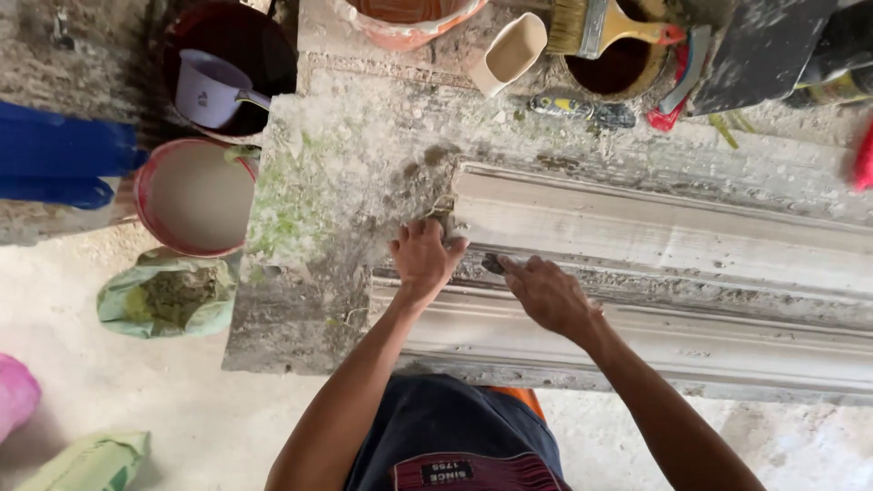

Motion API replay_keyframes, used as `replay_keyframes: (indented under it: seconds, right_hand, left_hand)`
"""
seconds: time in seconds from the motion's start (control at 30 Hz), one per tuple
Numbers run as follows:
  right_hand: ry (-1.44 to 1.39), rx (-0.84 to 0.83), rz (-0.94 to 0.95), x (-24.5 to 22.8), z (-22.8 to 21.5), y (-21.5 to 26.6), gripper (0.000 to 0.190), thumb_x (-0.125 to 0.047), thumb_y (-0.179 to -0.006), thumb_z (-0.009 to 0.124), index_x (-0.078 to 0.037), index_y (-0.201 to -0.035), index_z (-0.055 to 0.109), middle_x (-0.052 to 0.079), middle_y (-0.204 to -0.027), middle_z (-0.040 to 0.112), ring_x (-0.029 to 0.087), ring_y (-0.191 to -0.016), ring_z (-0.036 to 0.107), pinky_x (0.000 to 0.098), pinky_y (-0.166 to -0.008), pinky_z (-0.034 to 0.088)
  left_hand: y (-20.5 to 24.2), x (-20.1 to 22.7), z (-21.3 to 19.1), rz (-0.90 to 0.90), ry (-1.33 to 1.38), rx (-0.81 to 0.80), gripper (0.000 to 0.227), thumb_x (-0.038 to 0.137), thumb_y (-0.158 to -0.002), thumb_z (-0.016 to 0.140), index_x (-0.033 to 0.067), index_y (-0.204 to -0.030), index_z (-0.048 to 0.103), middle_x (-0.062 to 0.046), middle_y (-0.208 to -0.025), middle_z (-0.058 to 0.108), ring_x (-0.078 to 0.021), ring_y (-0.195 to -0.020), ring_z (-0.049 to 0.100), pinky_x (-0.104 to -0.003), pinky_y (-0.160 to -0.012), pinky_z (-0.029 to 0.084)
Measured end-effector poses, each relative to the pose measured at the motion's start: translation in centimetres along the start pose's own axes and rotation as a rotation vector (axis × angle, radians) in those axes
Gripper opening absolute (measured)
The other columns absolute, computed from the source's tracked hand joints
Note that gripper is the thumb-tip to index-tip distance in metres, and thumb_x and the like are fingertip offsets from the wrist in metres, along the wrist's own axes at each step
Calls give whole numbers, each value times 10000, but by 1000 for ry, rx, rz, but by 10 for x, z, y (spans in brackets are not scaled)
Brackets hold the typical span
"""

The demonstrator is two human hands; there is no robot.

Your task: The person uses a sanding block to smooth the surface of long, white decorative moldings resting on a workbench. They move along the length of the moldings, sanding the flat surfaces and edges, and occasionally wipe away dust with their hand.

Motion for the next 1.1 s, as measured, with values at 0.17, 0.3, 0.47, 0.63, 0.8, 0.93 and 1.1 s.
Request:
replay_keyframes:
  seconds: [0.17,0.3,0.47,0.63,0.8,0.93,1.1]
  right_hand:
    - [-40,-9,-28,38,-15,-1,464,-454,-1053,411,-204,-1370,640,92,-891,694,225,-746,650,371,-602,543]
    - [88,-290,176,83,-17,20,450,-382,-1076,368,-232,-1458,552,168,-865,672,293,-706,659,448,-613,577]
    - [154,-91,-186,27,10,-23,368,-318,-1086,426,-174,-1386,585,161,-987,683,253,-692,658,391,-522,597]
    - [62,-10,-156,-51,-29,-51,409,-399,-1022,510,-202,-1348,658,173,-881,684,264,-640,631,442,-583,560]
    - [89,-295,79,-9,-24,-30,441,-452,-1049,425,-253,-1410,582,156,-968,681,322,-653,675,458,-571,610]
    - [122,-164,-58,-46,-10,-60,452,-468,-1070,426,-247,-1397,645,169,-944,734,302,-769,687,497,-704,571]
    - [76,-162,-109,9,-6,-50,437,-466,-1056,462,-246,-1391,636,166,-928,737,331,-838,711,545,-798,542]
  left_hand:
    - [-15,-35,30,-12,11,38,278,356,-879,742,97,-975,712,-149,-1183,655,-298,-1097,570,-527,-972,448]
    - [-27,-61,23,96,108,156,158,164,-905,674,76,-1012,751,-128,-1069,738,-213,-859,654,-407,-792,553]
    - [-27,-67,13,91,266,211,203,96,-944,620,57,-1091,754,-136,-1078,741,-151,-542,636,-294,-426,529]
    - [-30,-68,13,232,234,253,160,102,-976,619,69,-1064,749,-112,-999,757,-115,-600,620,-270,-514,522]
    - [-25,-71,20,302,221,298,149,132,-908,659,72,-1008,752,-98,-867,752,-143,-624,626,-358,-671,534]
    - [-28,-73,27,216,227,184,155,142,-976,609,44,-972,728,-95,-835,728,-135,-629,590,-313,-618,541]
    - [-39,-79,25,174,366,43,179,140,-996,567,56,-926,708,-80,-849,700,-118,-624,570,-295,-550,535]
Point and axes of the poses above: each hand's wrist, its own y-axis away from the middle knuckle, its own z-axis out of the palm, x = y × z, the point moved 7 cm from there along -y, towards the middle knuckle
